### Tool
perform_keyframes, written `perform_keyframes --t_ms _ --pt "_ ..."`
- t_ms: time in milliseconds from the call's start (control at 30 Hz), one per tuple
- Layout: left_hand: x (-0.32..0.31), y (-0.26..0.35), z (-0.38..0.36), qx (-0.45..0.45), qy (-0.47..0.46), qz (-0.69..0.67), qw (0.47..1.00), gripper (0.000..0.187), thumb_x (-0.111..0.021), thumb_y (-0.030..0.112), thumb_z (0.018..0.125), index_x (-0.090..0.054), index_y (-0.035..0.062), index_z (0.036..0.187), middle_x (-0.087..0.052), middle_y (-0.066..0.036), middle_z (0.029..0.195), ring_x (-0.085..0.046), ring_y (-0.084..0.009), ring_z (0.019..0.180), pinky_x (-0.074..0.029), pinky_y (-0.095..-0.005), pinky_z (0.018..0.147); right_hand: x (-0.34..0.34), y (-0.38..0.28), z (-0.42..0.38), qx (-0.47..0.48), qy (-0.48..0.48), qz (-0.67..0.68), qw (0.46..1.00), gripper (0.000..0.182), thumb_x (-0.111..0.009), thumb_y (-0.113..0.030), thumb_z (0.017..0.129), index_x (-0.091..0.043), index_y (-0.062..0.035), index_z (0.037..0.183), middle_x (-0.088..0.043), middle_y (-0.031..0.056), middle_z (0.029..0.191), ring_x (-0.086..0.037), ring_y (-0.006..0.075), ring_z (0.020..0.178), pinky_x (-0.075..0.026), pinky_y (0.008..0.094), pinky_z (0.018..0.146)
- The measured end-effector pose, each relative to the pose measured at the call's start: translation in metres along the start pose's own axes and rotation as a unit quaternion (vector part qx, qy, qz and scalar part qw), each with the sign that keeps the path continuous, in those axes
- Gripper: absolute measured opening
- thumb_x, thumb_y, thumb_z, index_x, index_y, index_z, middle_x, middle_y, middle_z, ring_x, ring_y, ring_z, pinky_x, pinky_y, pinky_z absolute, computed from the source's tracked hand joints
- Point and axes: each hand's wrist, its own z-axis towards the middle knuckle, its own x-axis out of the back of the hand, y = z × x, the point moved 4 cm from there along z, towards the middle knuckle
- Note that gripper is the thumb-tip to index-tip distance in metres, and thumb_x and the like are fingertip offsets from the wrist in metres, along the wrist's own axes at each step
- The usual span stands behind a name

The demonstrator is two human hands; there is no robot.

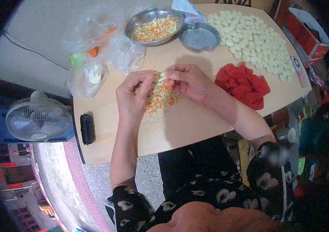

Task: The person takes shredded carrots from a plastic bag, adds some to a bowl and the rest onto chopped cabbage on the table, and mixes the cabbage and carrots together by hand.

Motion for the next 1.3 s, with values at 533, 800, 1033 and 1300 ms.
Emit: perform_keyframes --t_ms 533,800,1033,1300 --pt "-0.014 0.019 -0.006 -0.178 -0.009 0.220 0.959 0.015 -0.077 0.002 0.078 -0.073 0.0014 0.093 -0.073 -0.013 0.092 -0.070 -0.0236 0.086 -0.055 -0.0319 0.077 0.001 0.007 -0.002 -0.052 -0.005 0.012 0.999 0.017 -0.065 -0.019 0.095 -0.067 -0.0020 0.100 -0.065 0.0017 0.080 -0.062 0.0095 0.066 -0.054 0.0258 0.063" --pt "-0.013 0.023 -0.007 -0.161 0.001 0.235 0.959 0.013 -0.076 0.002 0.077 -0.073 0.0010 0.089 -0.072 -0.012 0.089 -0.070 -0.0219 0.081 -0.055 -0.0307 0.074 -0.007 -0.003 -0.003 0.036 0.029 -0.227 0.973 0.018 -0.066 -0.016 0.094 -0.068 0.0004 0.101 -0.065 0.0013 0.080 -0.060 0.0081 0.069 -0.051 0.0254 0.062" --pt "-0.012 0.019 -0.007 -0.107 -0.005 0.187 0.977 0.009 -0.076 0.002 0.078 -0.073 -0.0010 0.085 -0.071 -0.011 0.086 -0.068 -0.0159 0.079 -0.053 -0.0281 0.070 -0.014 -0.006 -0.006 0.108 0.058 -0.320 0.939 0.016 -0.065 -0.017 0.091 -0.068 -0.0016 0.092 -0.062 -0.0009 0.070 -0.058 0.0064 0.064 -0.046 0.0232 0.058" --pt "-0.014 0.016 -0.006 -0.114 -0.005 0.205 0.972 0.008 -0.072 -0.001 0.074 -0.065 -0.0005 0.077 -0.064 -0.007 0.074 -0.062 -0.0131 0.069 -0.050 -0.0264 0.064 -0.017 0.000 -0.009 0.127 0.039 -0.321 0.938 0.014 -0.064 -0.015 0.092 -0.065 -0.0020 0.087 -0.059 -0.0023 0.069 -0.053 0.0058 0.061 -0.043 0.0240 0.054"
